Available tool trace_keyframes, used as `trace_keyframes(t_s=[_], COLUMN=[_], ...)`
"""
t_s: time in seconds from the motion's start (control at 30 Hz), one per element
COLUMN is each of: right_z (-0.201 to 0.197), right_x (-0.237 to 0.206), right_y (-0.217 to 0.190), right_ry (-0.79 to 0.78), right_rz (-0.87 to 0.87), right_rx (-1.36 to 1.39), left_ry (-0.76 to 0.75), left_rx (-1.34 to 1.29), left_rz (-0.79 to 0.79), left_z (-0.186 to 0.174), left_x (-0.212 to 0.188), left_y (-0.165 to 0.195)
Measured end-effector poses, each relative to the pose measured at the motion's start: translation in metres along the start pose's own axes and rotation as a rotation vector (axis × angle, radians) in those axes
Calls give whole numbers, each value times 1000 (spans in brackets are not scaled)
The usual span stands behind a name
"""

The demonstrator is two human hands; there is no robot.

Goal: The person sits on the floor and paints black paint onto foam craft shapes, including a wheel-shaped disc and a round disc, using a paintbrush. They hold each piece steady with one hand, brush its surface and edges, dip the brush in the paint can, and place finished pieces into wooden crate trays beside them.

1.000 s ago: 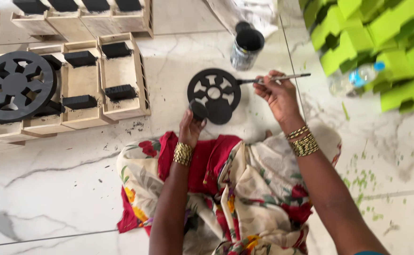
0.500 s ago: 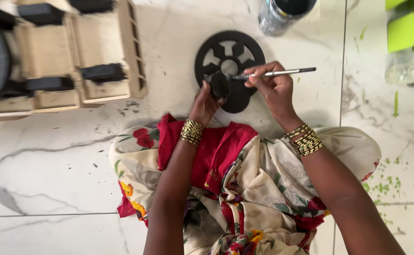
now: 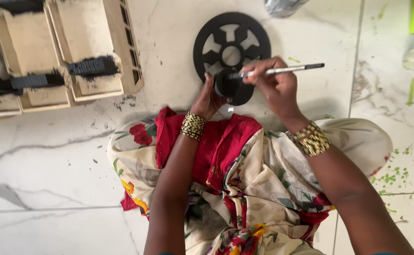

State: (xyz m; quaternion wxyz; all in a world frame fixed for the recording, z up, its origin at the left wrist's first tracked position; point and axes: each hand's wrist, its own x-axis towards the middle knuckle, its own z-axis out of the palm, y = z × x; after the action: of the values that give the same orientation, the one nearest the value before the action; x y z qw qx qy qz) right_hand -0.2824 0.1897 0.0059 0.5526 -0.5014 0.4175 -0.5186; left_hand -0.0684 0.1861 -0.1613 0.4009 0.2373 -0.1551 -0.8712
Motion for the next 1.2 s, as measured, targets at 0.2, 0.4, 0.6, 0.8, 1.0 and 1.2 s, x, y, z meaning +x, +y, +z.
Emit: trace_keyframes(t_s=[0.2,0.4,0.6,0.8,1.0,1.2], right_z=[4,29,55,103,113,127], right_x=[-13,-56,-35,-64,-48,-71], right_y=[-16,-63,-93,-94,-100,-109], right_ry=[109,16,135,-13,81,-10], right_rz=[-116,-241,-364,-337,-423,-433], right_rx=[-27,-106,-87,-210,-237,-341], left_ry=[-68,-158,-203,-238,-289,-242], left_rx=[-10,44,45,-33,34,-6], left_rz=[13,42,38,174,237,327], left_z=[25,47,61,54,67,63], left_x=[-8,-18,-44,-66,-75,-77], left_y=[10,43,63,77,90,102])
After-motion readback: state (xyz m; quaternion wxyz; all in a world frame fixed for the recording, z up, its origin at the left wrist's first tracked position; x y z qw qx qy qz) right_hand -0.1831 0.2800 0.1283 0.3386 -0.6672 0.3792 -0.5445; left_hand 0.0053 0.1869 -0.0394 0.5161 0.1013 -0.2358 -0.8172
